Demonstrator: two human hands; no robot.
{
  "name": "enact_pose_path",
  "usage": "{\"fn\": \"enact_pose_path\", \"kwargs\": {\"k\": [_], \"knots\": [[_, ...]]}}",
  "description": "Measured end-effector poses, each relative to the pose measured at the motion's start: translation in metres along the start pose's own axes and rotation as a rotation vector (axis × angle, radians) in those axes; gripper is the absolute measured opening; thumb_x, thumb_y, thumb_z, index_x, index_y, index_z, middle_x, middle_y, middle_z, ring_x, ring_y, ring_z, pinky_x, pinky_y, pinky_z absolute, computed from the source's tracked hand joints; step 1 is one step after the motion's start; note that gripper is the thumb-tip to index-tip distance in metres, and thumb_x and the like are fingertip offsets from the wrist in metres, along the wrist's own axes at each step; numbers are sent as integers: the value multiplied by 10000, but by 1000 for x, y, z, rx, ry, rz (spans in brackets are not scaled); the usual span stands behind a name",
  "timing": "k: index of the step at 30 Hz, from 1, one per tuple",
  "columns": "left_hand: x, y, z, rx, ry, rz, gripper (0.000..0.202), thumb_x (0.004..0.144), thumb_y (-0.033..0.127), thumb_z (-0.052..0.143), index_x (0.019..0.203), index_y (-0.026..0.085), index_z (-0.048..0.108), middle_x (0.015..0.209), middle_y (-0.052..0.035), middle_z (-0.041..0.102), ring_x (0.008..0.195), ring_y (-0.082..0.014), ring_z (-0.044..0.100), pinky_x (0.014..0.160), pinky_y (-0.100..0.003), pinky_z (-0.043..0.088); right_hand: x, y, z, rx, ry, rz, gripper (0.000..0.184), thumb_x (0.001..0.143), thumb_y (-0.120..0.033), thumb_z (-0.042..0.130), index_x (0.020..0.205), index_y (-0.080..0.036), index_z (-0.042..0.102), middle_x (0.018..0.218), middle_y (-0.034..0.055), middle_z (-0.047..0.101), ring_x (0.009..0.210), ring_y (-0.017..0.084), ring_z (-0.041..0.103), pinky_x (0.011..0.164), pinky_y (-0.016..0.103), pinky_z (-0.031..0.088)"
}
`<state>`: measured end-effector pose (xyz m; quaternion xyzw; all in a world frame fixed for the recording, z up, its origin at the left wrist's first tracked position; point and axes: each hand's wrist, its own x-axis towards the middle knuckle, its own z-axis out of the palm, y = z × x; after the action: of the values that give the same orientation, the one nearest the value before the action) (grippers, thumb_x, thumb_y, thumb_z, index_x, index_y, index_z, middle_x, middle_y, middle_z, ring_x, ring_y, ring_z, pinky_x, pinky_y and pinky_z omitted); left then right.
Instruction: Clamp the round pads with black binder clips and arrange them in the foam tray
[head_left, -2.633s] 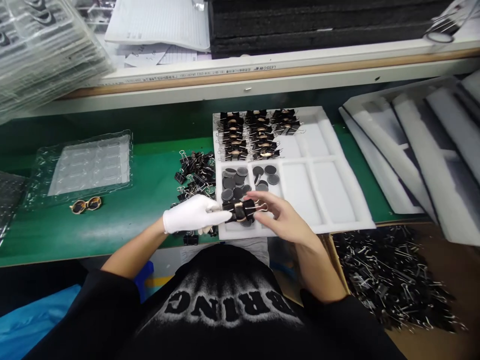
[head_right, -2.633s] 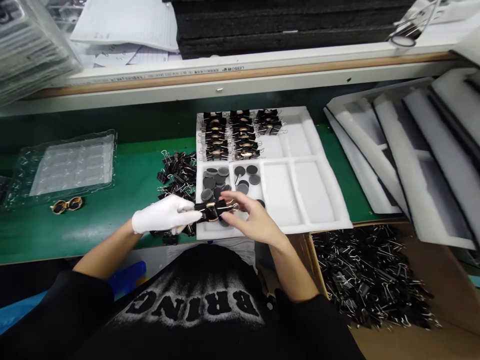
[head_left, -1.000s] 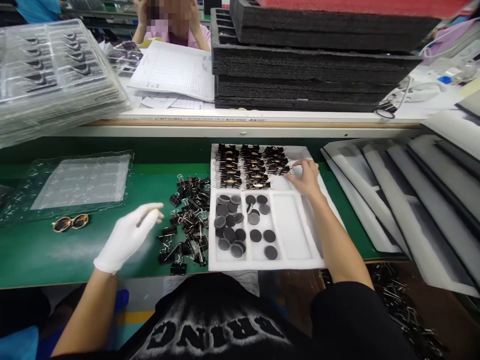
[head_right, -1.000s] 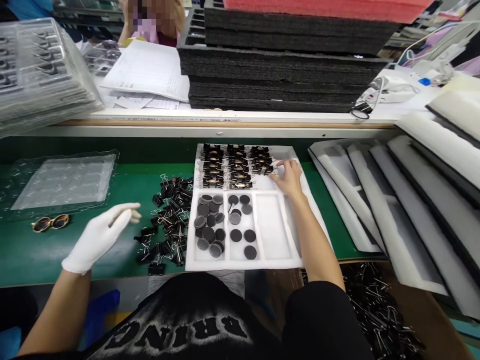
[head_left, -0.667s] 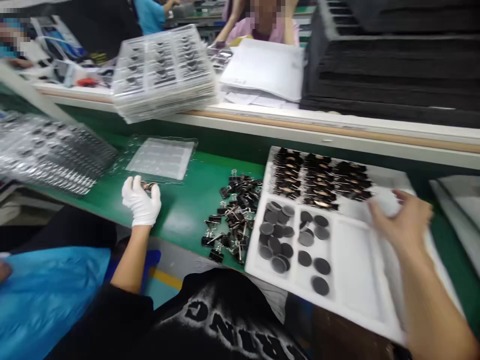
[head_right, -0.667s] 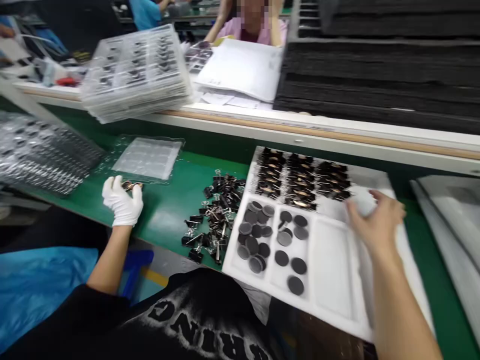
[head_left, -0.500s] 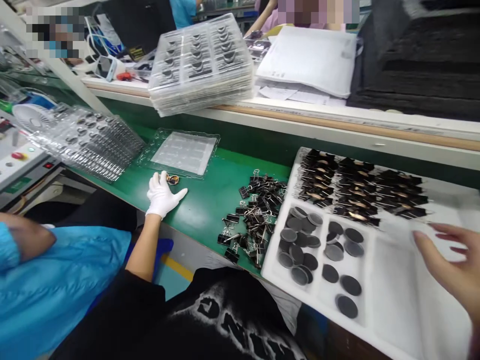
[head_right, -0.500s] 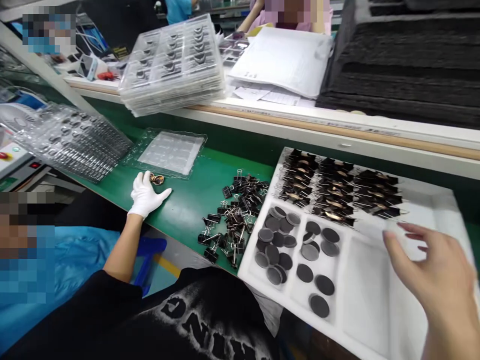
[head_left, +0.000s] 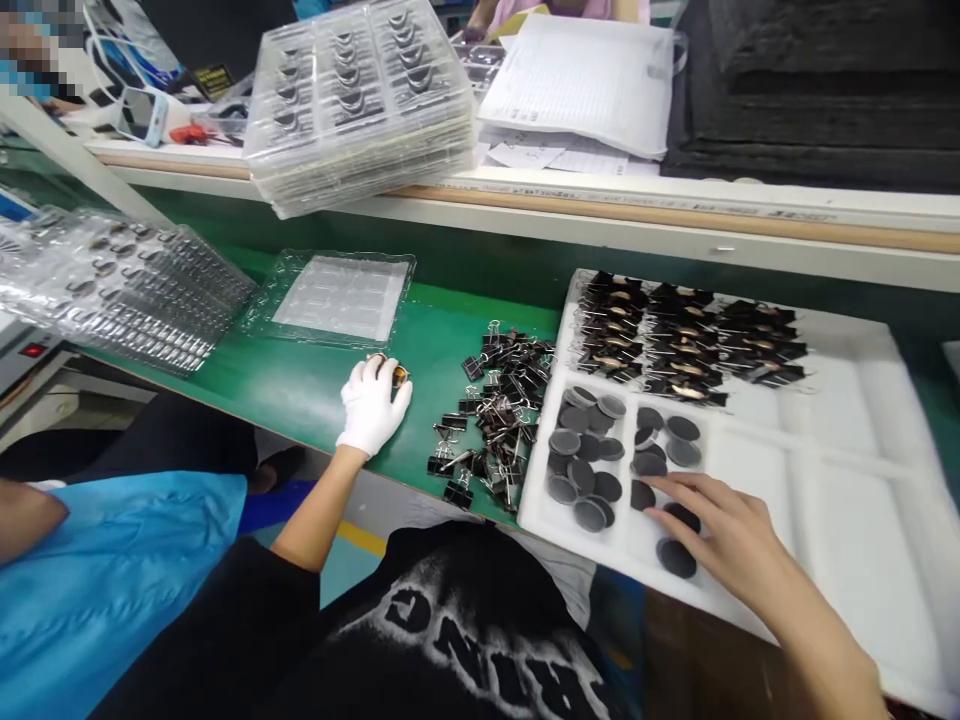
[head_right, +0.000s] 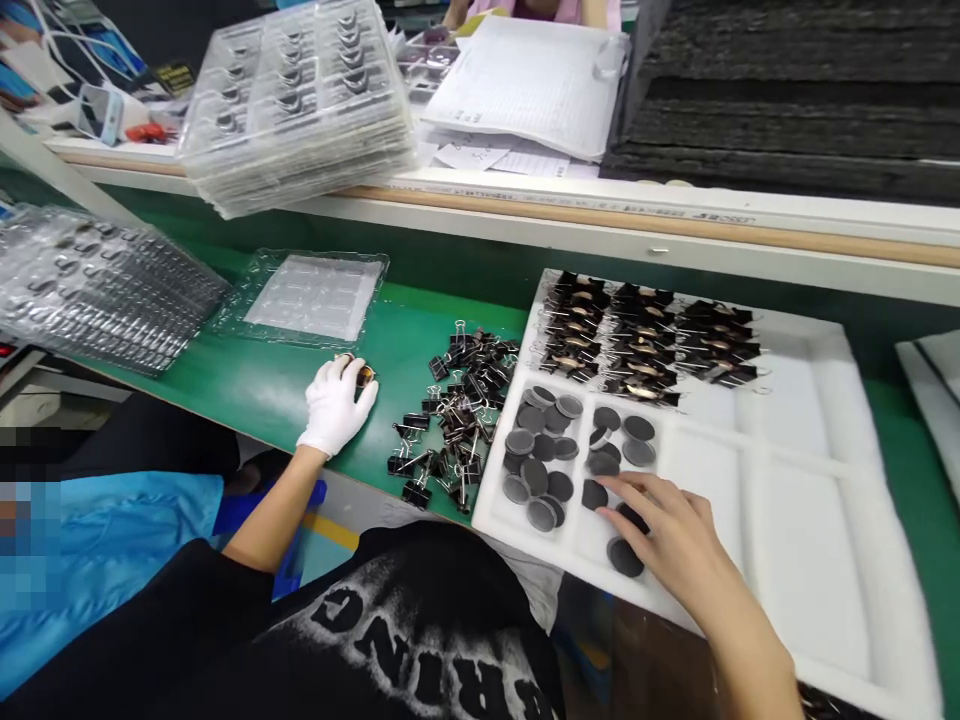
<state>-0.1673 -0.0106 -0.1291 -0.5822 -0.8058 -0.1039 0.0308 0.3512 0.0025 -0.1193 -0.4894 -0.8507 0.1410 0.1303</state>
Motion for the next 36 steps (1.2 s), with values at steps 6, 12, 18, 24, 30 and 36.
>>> {"fn": "enact_pose_path", "kwargs": {"k": [6,12,18,24,30,36], "knots": [[12,41,-2,-114,-54,111,598,892,613,681,1414,322,659,1585,-142,463,1412,-422,432,1109,-562,392,3,-7,0,-2,-75,25,423,983,-633,536,1282,-405,731,1211,118,725,1065,371,720,921,586,477],[45,26,-6,-123,-123,289,428,835,601,761,1127,287,768,1451,-114,563,1329,-374,491,1059,-504,379,9,-9,-15,211,-56,123,367,939,-600,638,1198,-368,755,1177,120,652,1117,353,678,997,593,490],[50,18,-1,-72,-50,442,481,906,629,668,1152,219,732,1364,-136,656,1299,-347,543,1066,-469,346,28,-35,-24,770,206,238,451,848,-596,772,1157,-293,643,1134,93,701,1009,269,699,919,473,586],[31,10,1,-15,36,274,581,925,655,577,1280,211,695,1298,-172,681,1183,-374,610,930,-445,432,54,-71,-21,1071,282,249,560,677,-506,945,1079,-276,632,1117,48,659,835,179,681,823,393,610],[25,13,4,-111,-40,268,528,894,583,626,1230,180,687,1230,-145,745,1136,-351,682,933,-428,501,79,-96,-10,1194,174,242,520,753,-639,860,1044,-240,700,971,47,739,703,149,646,696,345,577],[25,11,5,-147,-95,400,615,877,601,668,1309,163,651,1156,-151,763,1060,-327,733,920,-403,553,106,-124,-6,1333,-1,291,570,796,-772,751,820,-209,665,747,29,723,619,130,638,590,284,528]]}}
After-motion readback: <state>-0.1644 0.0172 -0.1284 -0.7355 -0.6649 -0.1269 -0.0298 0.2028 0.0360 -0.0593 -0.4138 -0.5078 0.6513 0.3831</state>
